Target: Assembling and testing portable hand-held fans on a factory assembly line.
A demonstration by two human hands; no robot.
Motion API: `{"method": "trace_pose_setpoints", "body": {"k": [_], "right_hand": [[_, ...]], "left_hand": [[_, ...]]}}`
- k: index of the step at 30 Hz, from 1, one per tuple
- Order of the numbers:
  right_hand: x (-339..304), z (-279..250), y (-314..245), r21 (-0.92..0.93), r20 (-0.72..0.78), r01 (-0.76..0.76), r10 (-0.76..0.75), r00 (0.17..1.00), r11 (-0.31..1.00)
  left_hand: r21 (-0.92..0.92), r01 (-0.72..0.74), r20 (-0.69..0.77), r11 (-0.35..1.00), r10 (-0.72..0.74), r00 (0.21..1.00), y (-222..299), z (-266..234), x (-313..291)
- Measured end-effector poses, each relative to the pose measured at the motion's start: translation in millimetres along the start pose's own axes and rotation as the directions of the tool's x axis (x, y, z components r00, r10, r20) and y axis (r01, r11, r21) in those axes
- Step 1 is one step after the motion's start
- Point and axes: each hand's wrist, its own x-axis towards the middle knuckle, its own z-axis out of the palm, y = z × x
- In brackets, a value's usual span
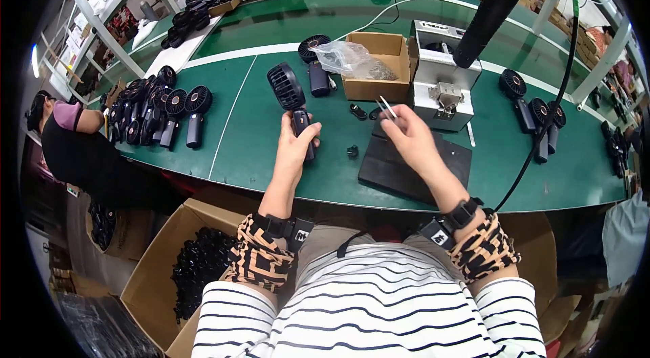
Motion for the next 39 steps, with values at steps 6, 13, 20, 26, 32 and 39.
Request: {"method": "trace_pose_setpoints", "body": {"k": [6, 13, 20, 26, 32, 39], "right_hand": [[-65.3, -65.9, -17.3, -0.754, -0.155, -0.092, -0.040, 0.987, 0.650], [-74.1, -54.6, 7.0, -0.864, -0.104, 0.028, -0.233, 0.967, 0.502], [-73.2, -51.6, 6.4, -0.906, -0.013, 0.101, -0.265, 0.964, 0.412], [-83.0, -56.1, 4.8, -0.905, 0.056, 0.148, -0.233, 0.971, 0.400], [-88.1, -59.5, -6.2, -0.796, 0.239, 0.307, -0.195, 0.951, 0.522], [-105.8, -51.6, -31.1, -0.014, 0.026, 0.043, -0.043, 0.999, 0.999]], "left_hand": [[-0.229, 0.158, 0.113, 0.961, -0.135, 0.984, 31.3, -19.8, -28.8], [-0.127, 0.261, 0.426, 0.957, -0.186, 0.885, 19.9, 21.2, -59.6], [0.026, -0.027, 0.286, 0.999, 0.018, 0.958, -9.4, 19.7, 7.0], [-0.075, 0.155, 0.286, 0.985, -0.128, 0.950, 51.3, 23.5, 4.6], [-0.105, 0.368, 0.681, 0.924, -0.202, 0.703, 57.3, 37.2, -51.1], [-0.115, 0.441, 0.668, 0.890, -0.260, 0.698, 41.7, 60.3, -68.6]]}}
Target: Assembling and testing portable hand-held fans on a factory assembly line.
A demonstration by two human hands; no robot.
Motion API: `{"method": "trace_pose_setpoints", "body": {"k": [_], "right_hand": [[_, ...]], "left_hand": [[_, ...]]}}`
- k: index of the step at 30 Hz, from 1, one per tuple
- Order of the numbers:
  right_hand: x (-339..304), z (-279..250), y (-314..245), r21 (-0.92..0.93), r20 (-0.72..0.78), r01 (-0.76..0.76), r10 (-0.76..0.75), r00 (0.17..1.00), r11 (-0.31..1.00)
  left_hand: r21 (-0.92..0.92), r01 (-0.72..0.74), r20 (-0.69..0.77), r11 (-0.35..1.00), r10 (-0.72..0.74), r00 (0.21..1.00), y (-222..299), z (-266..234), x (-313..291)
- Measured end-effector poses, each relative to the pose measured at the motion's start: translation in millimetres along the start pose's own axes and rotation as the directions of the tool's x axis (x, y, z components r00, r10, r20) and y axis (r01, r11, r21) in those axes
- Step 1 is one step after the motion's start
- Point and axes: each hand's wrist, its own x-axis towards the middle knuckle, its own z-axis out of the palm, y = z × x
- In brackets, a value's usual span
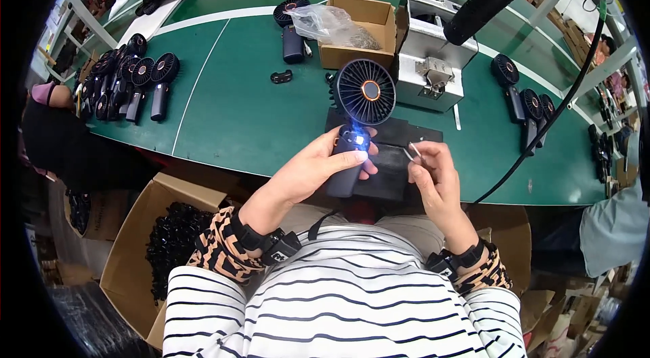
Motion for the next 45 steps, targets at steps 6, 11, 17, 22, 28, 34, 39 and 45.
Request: {"method": "trace_pose_setpoints", "body": {"k": [6, 11, 17, 22, 28, 34, 39, 45], "right_hand": [[17.8, 8.7, -21.1, -0.102, 0.210, -0.137, 0.156, 0.965, 0.985], [23.2, 7.3, -25.6, -0.166, 0.259, -0.117, 0.157, 0.953, 0.979], [38.2, -0.4, -23.2, -0.130, 0.336, -0.116, 0.154, 0.929, 0.985], [38.8, 7.9, -18.8, -0.136, 0.314, -0.116, 0.154, 0.937, 0.984], [32.0, 18.0, -13.8, -0.130, 0.235, -0.120, 0.149, 0.961, 0.984], [29.7, 26.2, -7.0, 0.128, 0.179, -0.165, 0.141, 0.974, 0.978], [35.6, 5.4, -18.9, -0.085, 0.276, -0.156, 0.173, 0.945, 0.984], [46.5, 1.6, -25.1, -0.184, 0.340, -0.120, 0.177, 0.923, 0.976]], "left_hand": [[0.113, -0.018, 0.024, 0.993, 0.015, 1.000, -10.5, 10.2, 5.7], [0.177, -0.035, 0.025, 0.984, 0.031, 0.999, -14.2, 12.9, 5.9], [0.142, -0.063, 0.035, 0.988, 0.058, 0.998, -16.7, 14.0, 5.3], [0.135, -0.039, -0.083, 0.990, 0.050, 0.995, -17.6, 17.8, 6.8], [0.128, -0.191, -0.177, 0.973, 0.212, 0.961, -30.0, 25.6, 6.4], [0.141, -0.230, -0.183, 0.963, 0.254, 0.950, -30.8, 26.3, 6.7], [0.148, -0.177, -0.104, 0.973, 0.193, 0.976, -26.3, 21.3, 7.4], [0.160, -0.102, -0.089, 0.982, 0.117, 0.989, -19.6, 21.0, 6.9]]}}
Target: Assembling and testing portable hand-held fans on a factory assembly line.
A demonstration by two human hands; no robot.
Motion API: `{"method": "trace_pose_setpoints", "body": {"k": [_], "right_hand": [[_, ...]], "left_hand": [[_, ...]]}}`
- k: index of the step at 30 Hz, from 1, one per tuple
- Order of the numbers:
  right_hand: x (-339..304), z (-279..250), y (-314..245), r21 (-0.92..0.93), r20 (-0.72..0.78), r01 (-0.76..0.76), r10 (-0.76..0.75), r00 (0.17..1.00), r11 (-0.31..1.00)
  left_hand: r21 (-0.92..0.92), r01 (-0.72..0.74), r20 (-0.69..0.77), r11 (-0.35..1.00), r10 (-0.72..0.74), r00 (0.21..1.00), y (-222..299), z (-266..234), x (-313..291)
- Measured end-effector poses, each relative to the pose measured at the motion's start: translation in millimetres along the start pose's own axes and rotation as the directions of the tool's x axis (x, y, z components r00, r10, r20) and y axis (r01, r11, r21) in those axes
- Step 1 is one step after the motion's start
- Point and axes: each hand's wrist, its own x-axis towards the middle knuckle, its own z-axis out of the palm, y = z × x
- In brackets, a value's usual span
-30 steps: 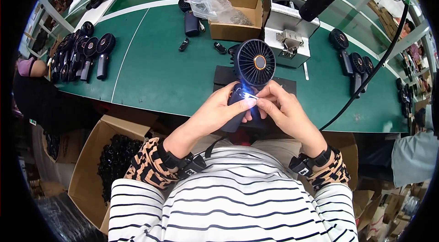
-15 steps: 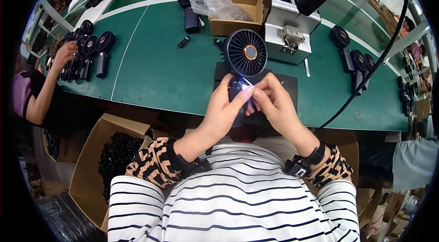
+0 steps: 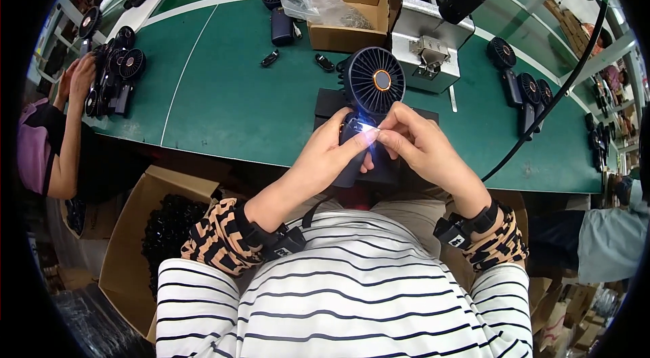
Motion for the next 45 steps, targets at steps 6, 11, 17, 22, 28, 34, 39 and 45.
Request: {"method": "trace_pose_setpoints", "body": {"k": [6, 11, 17, 22, 28, 34, 39, 45], "right_hand": [[-2.9, 18.5, 1.0, 0.089, -0.119, -0.021, 0.032, 0.992, 0.996], [-5.3, 41.8, 13.1, 0.502, -0.182, -0.009, 0.116, 0.976, 0.865], [-11.0, 34.7, 5.9, 0.608, -0.076, -0.096, 0.178, 0.981, 0.788], [-17.7, 14.4, 18.3, 0.365, -0.163, -0.032, 0.098, 0.982, 0.930], [-18.2, 6.1, 7.7, 0.191, -0.108, -0.014, 0.035, 0.994, 0.981], [-16.3, -4.5, -0.1, 0.080, -0.019, -0.036, 0.037, 0.999, 0.996], [-15.3, -5.3, -2.4, 0.091, 0.002, -0.050, 0.050, 0.999, 0.995], [-9.6, -14.4, 8.5, 0.122, 0.103, -0.070, 0.058, 0.993, 0.990]], "left_hand": [[-0.001, -0.091, -0.096, 0.996, 0.091, 0.991, -8.7, 5.9, 1.0], [-0.007, -0.216, -0.239, 0.976, 0.208, 0.949, -15.0, 17.8, -0.9], [-0.011, -0.181, -0.229, 0.983, 0.174, 0.958, -11.7, 10.0, -2.9], [-0.138, -0.075, -0.152, 0.988, 0.054, 0.987, -1.4, 5.6, -7.3], [-0.120, -0.006, -0.106, 0.993, -0.007, 0.994, 4.2, 7.3, -7.3], [-0.085, -0.040, -0.098, 0.996, 0.032, 0.995, -0.4, 6.9, -5.3], [-0.047, -0.051, -0.101, 0.998, 0.046, 0.994, 0.7, 8.3, -5.4], [-0.015, -0.041, -0.084, 0.999, 0.039, 0.996, -0.5, 9.8, -5.2]]}}
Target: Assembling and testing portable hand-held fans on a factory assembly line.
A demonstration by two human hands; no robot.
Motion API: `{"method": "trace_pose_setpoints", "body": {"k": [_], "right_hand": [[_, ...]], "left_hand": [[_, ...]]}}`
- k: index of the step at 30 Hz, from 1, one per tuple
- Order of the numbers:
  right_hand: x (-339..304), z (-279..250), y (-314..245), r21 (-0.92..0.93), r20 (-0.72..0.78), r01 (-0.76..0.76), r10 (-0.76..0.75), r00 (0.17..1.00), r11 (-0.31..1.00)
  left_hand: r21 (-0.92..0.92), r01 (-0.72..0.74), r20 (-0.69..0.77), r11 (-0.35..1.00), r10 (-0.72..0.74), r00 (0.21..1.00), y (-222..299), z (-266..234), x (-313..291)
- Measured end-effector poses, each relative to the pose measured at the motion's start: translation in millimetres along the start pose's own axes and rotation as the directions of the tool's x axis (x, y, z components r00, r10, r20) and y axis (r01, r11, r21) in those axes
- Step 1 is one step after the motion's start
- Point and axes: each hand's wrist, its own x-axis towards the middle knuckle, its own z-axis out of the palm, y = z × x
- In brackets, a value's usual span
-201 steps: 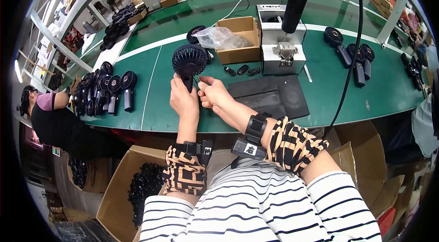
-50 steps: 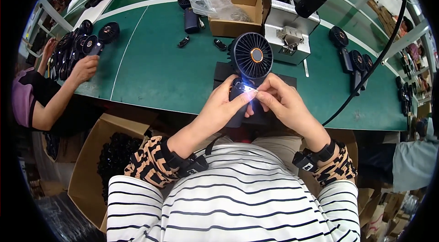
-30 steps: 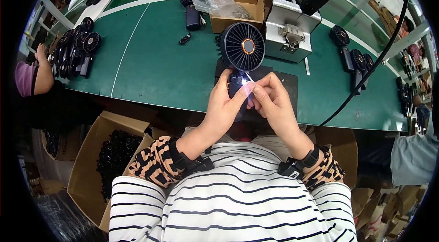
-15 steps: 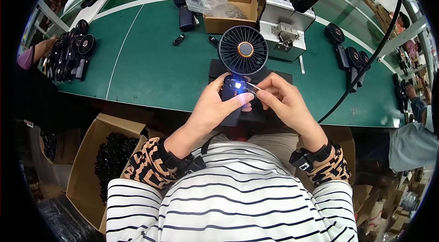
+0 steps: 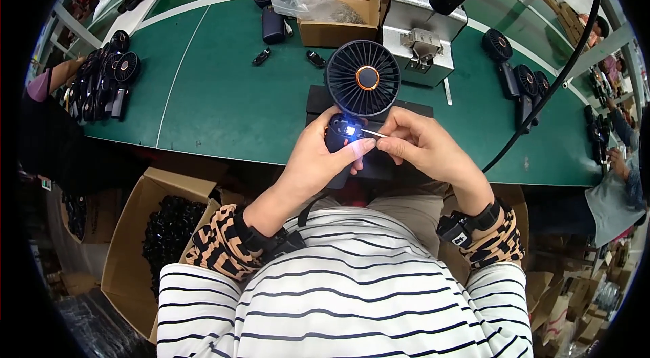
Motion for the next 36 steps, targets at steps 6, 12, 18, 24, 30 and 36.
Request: {"method": "trace_pose_setpoints", "body": {"k": [6, 12, 18, 24, 30, 36], "right_hand": [[3.2, 8.5, 6.6, 0.009, -0.039, 0.020, -0.019, 0.999, 1.000], [7.8, 42.6, 23.3, 0.242, -0.306, 0.150, -0.072, 0.949, 0.959], [-0.6, 38.8, 11.8, 0.394, -0.202, 0.076, 0.006, 0.979, 0.916], [-1.5, 33.7, 10.0, 0.426, -0.129, 0.032, 0.025, 0.991, 0.904], [-3.1, 31.0, 9.7, 0.423, -0.115, 0.009, 0.044, 0.992, 0.906], [-5.2, 32.3, 11.0, 0.391, -0.148, 0.024, 0.037, 0.988, 0.920]], "left_hand": [[0.021, 0.002, -0.028, 1.000, -0.002, 1.000, -1.8, -0.2, -0.1], [0.005, -0.081, -0.154, 0.997, 0.081, 0.985, -6.1, 4.4, -1.6], [-0.013, -0.058, -0.133, 0.998, 0.055, 0.990, -2.7, 2.7, 0.0], [-0.009, -0.065, -0.124, 0.998, 0.063, 0.990, -4.8, 1.2, -1.1], [0.025, -0.053, -0.124, 0.998, 0.056, 0.991, -5.5, 1.3, -1.2], [0.009, -0.053, -0.132, 0.999, 0.054, 0.990, -5.0, 3.7, -1.0]]}}
